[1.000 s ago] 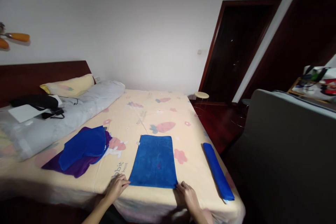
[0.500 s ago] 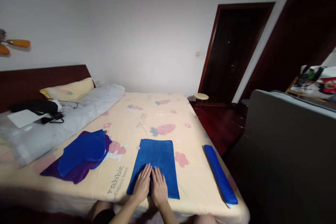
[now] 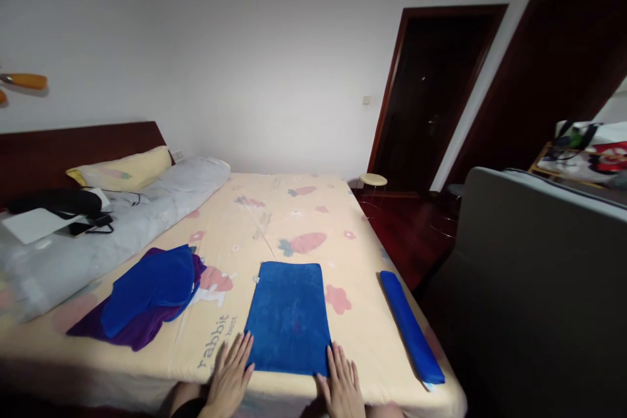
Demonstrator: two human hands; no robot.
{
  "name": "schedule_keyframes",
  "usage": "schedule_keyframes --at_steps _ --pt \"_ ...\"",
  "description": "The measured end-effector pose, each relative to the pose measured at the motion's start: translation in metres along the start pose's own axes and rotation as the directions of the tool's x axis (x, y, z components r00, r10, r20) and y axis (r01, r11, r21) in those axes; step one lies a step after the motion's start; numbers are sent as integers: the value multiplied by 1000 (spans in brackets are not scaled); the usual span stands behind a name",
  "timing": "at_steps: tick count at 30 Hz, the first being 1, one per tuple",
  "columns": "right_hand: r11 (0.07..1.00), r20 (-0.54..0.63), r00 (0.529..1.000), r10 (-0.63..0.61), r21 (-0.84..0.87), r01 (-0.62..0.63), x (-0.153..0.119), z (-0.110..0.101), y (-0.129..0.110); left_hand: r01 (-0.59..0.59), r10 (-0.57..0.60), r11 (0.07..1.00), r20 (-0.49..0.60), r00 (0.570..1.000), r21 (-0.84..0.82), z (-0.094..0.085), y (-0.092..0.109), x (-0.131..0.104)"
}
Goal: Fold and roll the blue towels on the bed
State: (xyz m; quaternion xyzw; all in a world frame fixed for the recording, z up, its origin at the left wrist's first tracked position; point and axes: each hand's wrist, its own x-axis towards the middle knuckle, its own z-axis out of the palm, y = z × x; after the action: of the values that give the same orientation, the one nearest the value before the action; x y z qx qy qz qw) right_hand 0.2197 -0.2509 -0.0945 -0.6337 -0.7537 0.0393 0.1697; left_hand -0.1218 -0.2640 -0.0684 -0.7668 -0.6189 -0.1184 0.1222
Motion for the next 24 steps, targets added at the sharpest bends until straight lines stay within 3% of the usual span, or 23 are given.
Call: schedule_keyframes --at_steps 5,8,10,12,16,18,21,24 --pt "983 71 985 -155 110 147 43 -11 -72 -61 72 986 71 995 -153 -2 67 41" --pt "972 160 966 -205 146 182 61 -8 -99 -45 73 981 146 987 -187 7 83 56" --pt "970 169 960 -223 139 201 60 -3 -95 -57 87 983 169 982 -174 11 74 54" --pt "974 120 970 -213 106 201 50 3 -74 -76 95 987 139 986 -138 11 52 41" --pt "990 -22 990 -143 12 143 22 20 -21 -92 92 995 2 996 -38 6 3 9" --pt "993 -90 989 -115 -12 114 17 26 -10 -116 116 993 -72 991 6 4 -11 0" --pt "998 -171 983 -67 -15 66 34 26 -24 -83 88 996 -137 987 40 -2 -9 9" --pt "995 -108 990 -92 28 96 74 16 -66 -49 49 999 -87 995 3 -4 20 47"
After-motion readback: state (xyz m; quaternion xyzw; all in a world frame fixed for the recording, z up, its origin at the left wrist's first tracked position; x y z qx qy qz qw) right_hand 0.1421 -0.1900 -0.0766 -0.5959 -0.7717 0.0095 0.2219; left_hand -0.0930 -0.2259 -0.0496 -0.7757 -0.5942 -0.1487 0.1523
